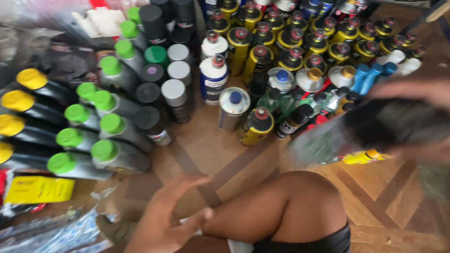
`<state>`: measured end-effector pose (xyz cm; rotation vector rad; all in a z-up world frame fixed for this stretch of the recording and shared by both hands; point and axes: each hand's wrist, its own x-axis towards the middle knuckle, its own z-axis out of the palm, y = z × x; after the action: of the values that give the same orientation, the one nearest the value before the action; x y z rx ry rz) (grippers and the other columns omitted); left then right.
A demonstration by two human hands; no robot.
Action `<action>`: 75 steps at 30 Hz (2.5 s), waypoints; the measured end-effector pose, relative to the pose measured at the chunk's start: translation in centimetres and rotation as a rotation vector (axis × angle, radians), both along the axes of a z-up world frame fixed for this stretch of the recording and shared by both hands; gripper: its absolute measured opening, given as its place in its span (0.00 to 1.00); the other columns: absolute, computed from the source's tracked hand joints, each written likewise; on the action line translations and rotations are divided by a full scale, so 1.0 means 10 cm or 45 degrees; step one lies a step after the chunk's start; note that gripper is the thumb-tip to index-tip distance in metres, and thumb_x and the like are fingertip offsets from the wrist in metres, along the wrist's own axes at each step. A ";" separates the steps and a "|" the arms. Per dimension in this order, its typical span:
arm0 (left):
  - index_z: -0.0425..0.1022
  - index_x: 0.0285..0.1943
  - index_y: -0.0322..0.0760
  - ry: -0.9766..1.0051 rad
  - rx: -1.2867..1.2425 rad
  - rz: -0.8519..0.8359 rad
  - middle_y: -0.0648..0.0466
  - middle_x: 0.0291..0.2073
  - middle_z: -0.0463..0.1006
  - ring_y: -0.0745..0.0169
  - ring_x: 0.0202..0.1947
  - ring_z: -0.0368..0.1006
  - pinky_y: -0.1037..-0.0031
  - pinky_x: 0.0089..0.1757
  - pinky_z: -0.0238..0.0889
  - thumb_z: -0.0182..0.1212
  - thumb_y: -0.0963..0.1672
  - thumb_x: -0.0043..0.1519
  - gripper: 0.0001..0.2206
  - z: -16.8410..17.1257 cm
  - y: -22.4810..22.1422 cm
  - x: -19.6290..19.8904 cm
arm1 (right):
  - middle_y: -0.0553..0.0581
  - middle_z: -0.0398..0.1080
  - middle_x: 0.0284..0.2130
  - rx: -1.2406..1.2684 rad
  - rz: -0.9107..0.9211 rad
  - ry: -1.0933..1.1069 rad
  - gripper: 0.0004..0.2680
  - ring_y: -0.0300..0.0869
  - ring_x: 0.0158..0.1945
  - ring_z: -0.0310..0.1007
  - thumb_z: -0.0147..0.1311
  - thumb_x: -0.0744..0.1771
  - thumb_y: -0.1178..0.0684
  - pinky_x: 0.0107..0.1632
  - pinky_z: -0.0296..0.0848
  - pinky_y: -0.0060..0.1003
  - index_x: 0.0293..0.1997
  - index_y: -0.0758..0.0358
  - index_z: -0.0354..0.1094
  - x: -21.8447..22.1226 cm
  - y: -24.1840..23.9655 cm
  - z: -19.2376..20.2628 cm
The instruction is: Cleaning and organizing various spray cans and bottles in a storage area.
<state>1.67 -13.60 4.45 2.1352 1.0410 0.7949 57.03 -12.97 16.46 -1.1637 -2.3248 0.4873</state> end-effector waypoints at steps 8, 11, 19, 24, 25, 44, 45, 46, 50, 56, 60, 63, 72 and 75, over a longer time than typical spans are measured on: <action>0.51 0.75 0.35 -1.177 -1.294 -0.730 0.55 0.69 0.64 0.64 0.72 0.58 0.73 0.68 0.48 0.72 0.52 0.54 0.44 0.22 -0.24 0.19 | 0.59 0.71 0.59 -0.088 0.725 0.252 0.24 0.54 0.60 0.74 0.68 0.62 0.41 0.62 0.67 0.51 0.61 0.60 0.66 -2.81 0.13 0.02; 0.49 0.83 0.31 -1.305 -1.579 -0.645 0.46 0.62 0.70 0.55 0.62 0.67 0.65 0.63 0.58 0.75 0.47 0.55 0.47 -0.22 -0.28 0.08 | 0.59 0.73 0.56 -0.180 0.500 0.454 0.18 0.52 0.59 0.75 0.63 0.66 0.47 0.62 0.69 0.50 0.60 0.62 0.68 -3.02 0.19 -0.20; 0.55 0.77 0.34 -1.013 -1.212 -0.202 0.54 0.52 0.74 0.66 0.53 0.68 0.72 0.55 0.63 0.71 0.46 0.57 0.39 -0.20 -0.03 0.23 | 0.63 0.74 0.46 -0.760 -0.351 1.925 0.09 0.46 0.45 0.72 0.55 0.71 0.54 0.49 0.72 0.43 0.56 0.65 0.68 -2.53 0.62 -1.41; 0.55 0.76 0.39 -0.832 -1.237 -0.148 0.55 0.51 0.73 0.66 0.52 0.69 0.73 0.54 0.63 0.71 0.45 0.55 0.39 -0.20 -0.05 0.37 | 0.64 0.73 0.50 -1.025 -0.460 2.320 0.11 0.50 0.51 0.72 0.50 0.73 0.51 0.56 0.73 0.45 0.59 0.65 0.65 -2.29 0.62 -1.39; 0.55 0.76 0.39 -0.719 -1.205 -0.151 0.55 0.53 0.74 0.65 0.54 0.69 0.73 0.55 0.63 0.70 0.46 0.56 0.39 -0.20 -0.07 0.38 | 0.65 0.70 0.52 -0.988 -0.382 2.400 0.11 0.51 0.55 0.71 0.49 0.74 0.51 0.61 0.72 0.47 0.61 0.66 0.64 -2.34 0.56 -1.31; 0.69 0.66 0.32 -0.421 -0.922 0.045 0.47 0.46 0.80 0.61 0.47 0.75 0.69 0.49 0.71 0.74 0.51 0.53 0.34 -0.17 -0.14 0.42 | 0.63 0.68 0.64 -0.440 0.253 0.357 0.27 0.52 0.69 0.67 0.69 0.60 0.45 0.65 0.66 0.43 0.62 0.67 0.66 -2.97 0.38 -0.96; 0.69 0.66 0.32 -0.420 -0.918 0.047 0.47 0.46 0.80 0.61 0.47 0.75 0.69 0.49 0.71 0.74 0.51 0.53 0.34 -0.17 -0.14 0.43 | 0.63 0.68 0.64 -0.437 0.256 0.359 0.27 0.52 0.69 0.67 0.69 0.60 0.45 0.65 0.66 0.43 0.62 0.67 0.66 -2.99 0.37 -0.97; 0.62 0.71 0.33 -0.599 -1.017 0.001 0.49 0.51 0.77 0.61 0.50 0.72 0.70 0.52 0.68 0.72 0.50 0.55 0.36 -0.18 -0.14 0.44 | 0.61 0.73 0.57 -0.457 0.142 0.383 0.22 0.50 0.61 0.74 0.67 0.61 0.46 0.59 0.71 0.40 0.58 0.66 0.69 -3.01 0.36 -0.99; 0.50 0.80 0.34 -0.811 -1.315 -0.142 0.49 0.61 0.69 0.62 0.62 0.65 0.74 0.60 0.59 0.62 0.50 0.62 0.39 -0.33 -0.16 0.32 | 0.55 0.81 0.42 -0.479 -0.045 0.450 0.13 0.40 0.43 0.83 0.63 0.64 0.48 0.47 0.77 0.33 0.47 0.66 0.76 -3.07 0.35 -1.00; 0.46 0.83 0.36 -1.193 -1.519 -0.259 0.45 0.71 0.64 0.59 0.67 0.64 0.73 0.63 0.56 0.56 0.53 0.63 0.40 -0.19 -0.11 0.34 | 0.54 0.79 0.38 -0.767 -0.297 0.899 0.13 0.33 0.40 0.74 0.57 0.67 0.50 0.46 0.75 0.31 0.51 0.68 0.78 -2.94 0.39 -1.28; 0.46 0.84 0.44 -1.381 -1.736 -0.223 0.49 0.69 0.66 0.61 0.60 0.67 0.70 0.58 0.61 0.57 0.52 0.62 0.40 -0.12 -0.12 0.35 | 0.53 0.80 0.42 -0.592 -0.294 0.918 0.12 0.33 0.44 0.76 0.53 0.70 0.49 0.50 0.74 0.30 0.50 0.68 0.77 -2.98 0.43 -1.30; 0.46 0.89 0.51 -1.478 -1.839 -0.251 0.42 0.62 0.71 0.54 0.49 0.72 0.64 0.49 0.67 0.58 0.52 0.67 0.39 -0.13 -0.12 0.35 | 0.54 0.80 0.42 -0.518 -0.303 0.914 0.12 0.33 0.45 0.76 0.53 0.71 0.49 0.50 0.74 0.30 0.51 0.68 0.77 -3.00 0.44 -1.34; 0.45 0.86 0.51 -1.248 -1.499 0.090 0.48 0.52 0.73 0.64 0.43 0.69 0.74 0.45 0.67 0.54 0.51 0.67 0.36 -0.23 -0.08 0.34 | 0.63 0.64 0.68 -0.328 -0.117 0.780 0.18 0.45 0.69 0.64 0.46 0.72 0.49 0.70 0.60 0.39 0.67 0.72 0.61 -3.14 0.49 -1.44; 0.46 0.85 0.45 -1.240 -1.260 0.101 0.56 0.64 0.72 0.68 0.53 0.71 0.76 0.52 0.67 0.52 0.50 0.68 0.34 -0.21 -0.06 0.31 | 0.67 0.51 0.76 -0.183 -0.092 0.642 0.19 0.52 0.79 0.49 0.42 0.73 0.50 0.76 0.49 0.43 0.71 0.73 0.56 -3.20 0.42 -1.43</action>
<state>4.80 -14.22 2.38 0.7130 0.7139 0.9224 24.99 -8.78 2.18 -1.0372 -1.8333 0.8259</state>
